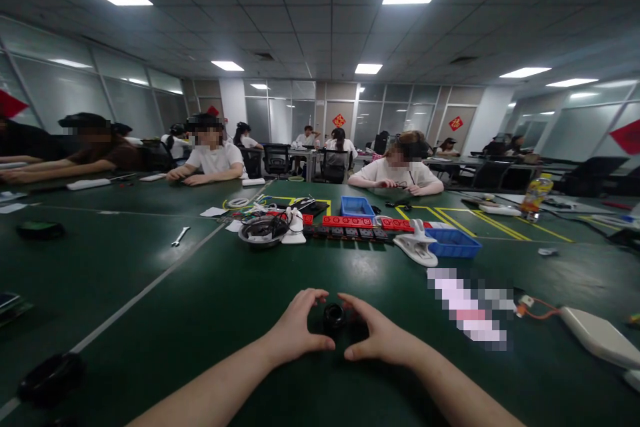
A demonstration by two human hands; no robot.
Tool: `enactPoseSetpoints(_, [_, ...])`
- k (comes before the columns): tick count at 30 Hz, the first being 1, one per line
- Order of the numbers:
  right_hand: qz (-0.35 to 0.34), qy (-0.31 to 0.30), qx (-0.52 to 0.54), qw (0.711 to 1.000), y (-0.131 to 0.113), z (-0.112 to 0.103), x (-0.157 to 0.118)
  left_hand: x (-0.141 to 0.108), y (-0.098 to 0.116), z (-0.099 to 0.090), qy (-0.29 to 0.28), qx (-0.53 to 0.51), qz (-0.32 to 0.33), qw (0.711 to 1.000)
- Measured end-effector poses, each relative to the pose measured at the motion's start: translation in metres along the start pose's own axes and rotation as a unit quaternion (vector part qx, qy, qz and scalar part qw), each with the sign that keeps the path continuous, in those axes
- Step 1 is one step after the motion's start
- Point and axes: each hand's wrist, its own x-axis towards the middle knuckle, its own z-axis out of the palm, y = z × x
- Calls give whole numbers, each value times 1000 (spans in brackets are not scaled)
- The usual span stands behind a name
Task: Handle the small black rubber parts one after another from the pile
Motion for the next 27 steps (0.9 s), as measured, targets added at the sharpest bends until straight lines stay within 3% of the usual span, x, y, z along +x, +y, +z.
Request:
enactPoseSetpoints(5, [-19, 8, -15, 1000, 7, 7, 9, 3, 1, -3, 11, -35, 25, 999])
enactPoseSetpoints(13, [-71, 22, -93, 993, -5, 7, 12, 5, 4, 2, -2, -34, 41, 999])
enactPoseSetpoints(18, [-104, 7, -61, 993, -4, 8, 14, 5, 4, 5, 0, -36, 45, 998])
enactPoseSetpoints(27, [-60, 31, -103, 992, -7, 12, 17, 5, 10, 7, 19, -44, 32, 998])
